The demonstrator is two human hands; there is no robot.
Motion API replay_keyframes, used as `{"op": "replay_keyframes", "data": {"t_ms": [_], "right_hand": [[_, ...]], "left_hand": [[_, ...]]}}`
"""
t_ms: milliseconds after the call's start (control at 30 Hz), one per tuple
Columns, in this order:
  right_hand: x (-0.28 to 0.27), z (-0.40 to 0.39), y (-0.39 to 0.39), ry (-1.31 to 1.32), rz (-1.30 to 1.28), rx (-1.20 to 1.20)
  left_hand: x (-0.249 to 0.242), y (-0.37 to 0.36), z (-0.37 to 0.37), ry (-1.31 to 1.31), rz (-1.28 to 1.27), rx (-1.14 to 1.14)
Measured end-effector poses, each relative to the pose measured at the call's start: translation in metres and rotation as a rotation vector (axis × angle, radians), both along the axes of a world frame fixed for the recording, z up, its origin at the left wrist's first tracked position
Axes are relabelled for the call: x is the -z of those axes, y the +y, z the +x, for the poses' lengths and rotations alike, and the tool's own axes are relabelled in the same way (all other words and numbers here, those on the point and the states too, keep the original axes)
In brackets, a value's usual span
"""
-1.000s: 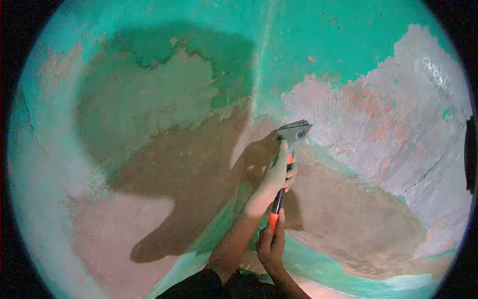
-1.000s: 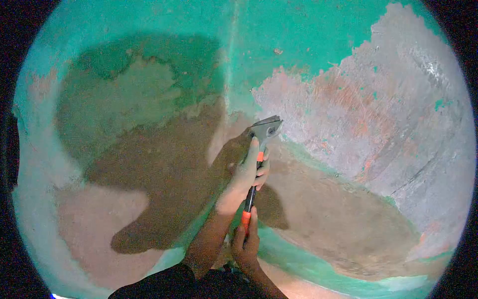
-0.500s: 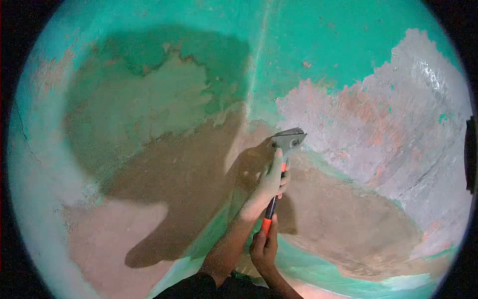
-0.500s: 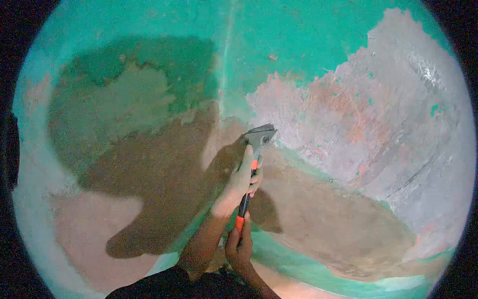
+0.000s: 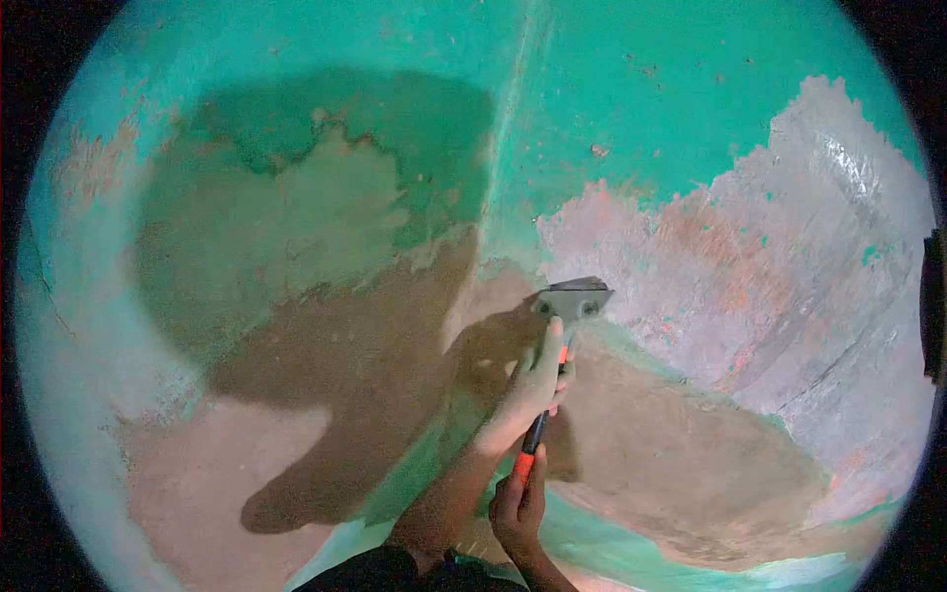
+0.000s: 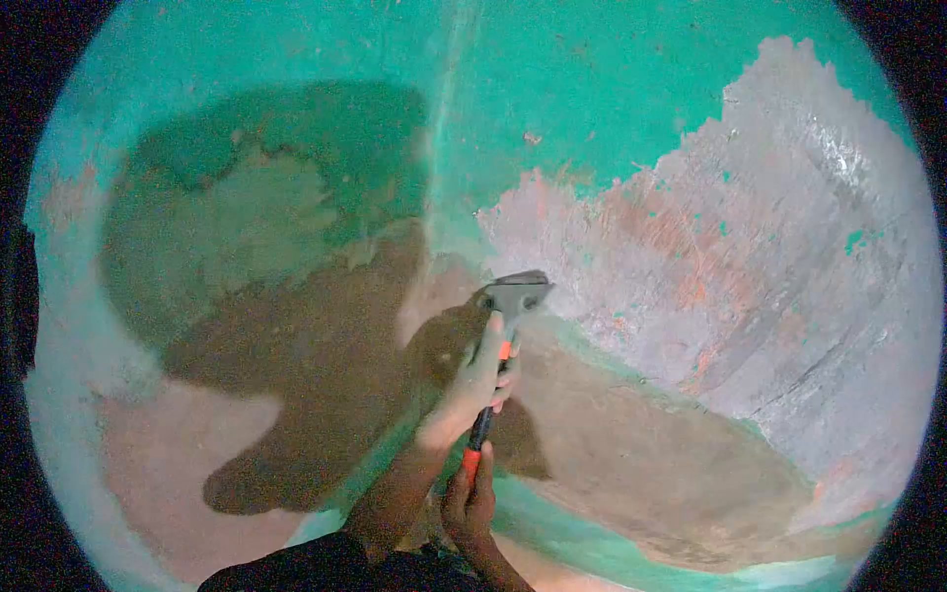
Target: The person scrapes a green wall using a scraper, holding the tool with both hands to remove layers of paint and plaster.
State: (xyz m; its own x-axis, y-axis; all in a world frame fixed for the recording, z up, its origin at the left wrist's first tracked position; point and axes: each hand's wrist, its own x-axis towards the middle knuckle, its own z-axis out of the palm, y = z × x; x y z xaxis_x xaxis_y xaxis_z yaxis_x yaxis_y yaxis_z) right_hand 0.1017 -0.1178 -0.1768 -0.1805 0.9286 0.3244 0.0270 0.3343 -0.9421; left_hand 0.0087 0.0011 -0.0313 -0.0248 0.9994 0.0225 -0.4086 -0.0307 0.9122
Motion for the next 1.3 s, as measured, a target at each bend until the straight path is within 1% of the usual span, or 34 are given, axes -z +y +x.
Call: {"op": "replay_keyframes", "data": {"t_ms": [100,167,233,333,367,467,533,633,833,867,967,1067,1167,1267,1300], "right_hand": [[-0.009,-0.002,0.007,-0.011,0.030,0.013],[-0.021,-0.005,0.004,0.025,-0.009,0.016],[-0.018,-0.004,0.004,-0.050,0.042,0.047],[-0.027,-0.004,0.018,-0.039,0.028,0.022],[-0.033,-0.004,0.018,-0.020,-0.005,0.000],[-0.021,-0.001,0.010,-0.031,0.012,-0.025],[-0.033,-0.002,0.003,0.022,-0.061,-0.050],[-0.033,-0.004,0.009,0.011,-0.045,-0.047],[-0.036,-0.006,0.008,-0.050,0.041,-0.018],[-0.040,-0.005,0.005,-0.046,0.049,-0.026],[-0.051,-0.011,0.004,-0.049,0.056,-0.052],[-0.046,-0.009,-0.002,-0.070,0.045,-0.068],[-0.043,-0.012,-0.002,-0.149,0.059,-0.045],[-0.047,-0.021,-0.002,-0.163,0.087,-0.042],[-0.045,-0.020,-0.002,-0.150,0.092,-0.047]], "left_hand": [[-0.016,0.000,-0.005,-0.017,0.004,0.001],[-0.011,0.003,-0.004,-0.018,0.018,0.006],[-0.011,0.001,-0.003,-0.017,0.035,0.009],[-0.027,0.004,-0.006,-0.034,0.008,-0.031],[-0.027,0.004,-0.007,-0.040,-0.001,-0.023],[-0.026,0.007,-0.010,-0.038,-0.012,-0.007],[-0.017,0.002,-0.008,-0.016,-0.041,-0.004],[-0.030,0.006,-0.013,-0.067,-0.035,-0.025],[-0.029,0.004,-0.012,-0.039,-0.035,-0.025],[-0.032,0.004,-0.014,-0.027,-0.012,-0.007],[-0.045,0.006,-0.023,-0.100,-0.037,0.043],[-0.033,0.007,-0.022,-0.111,-0.036,0.069],[-0.028,0.003,-0.025,-0.132,0.009,0.181],[-0.042,0.005,-0.034,-0.131,0.052,0.191],[-0.039,0.004,-0.031,-0.128,0.032,0.170]]}}
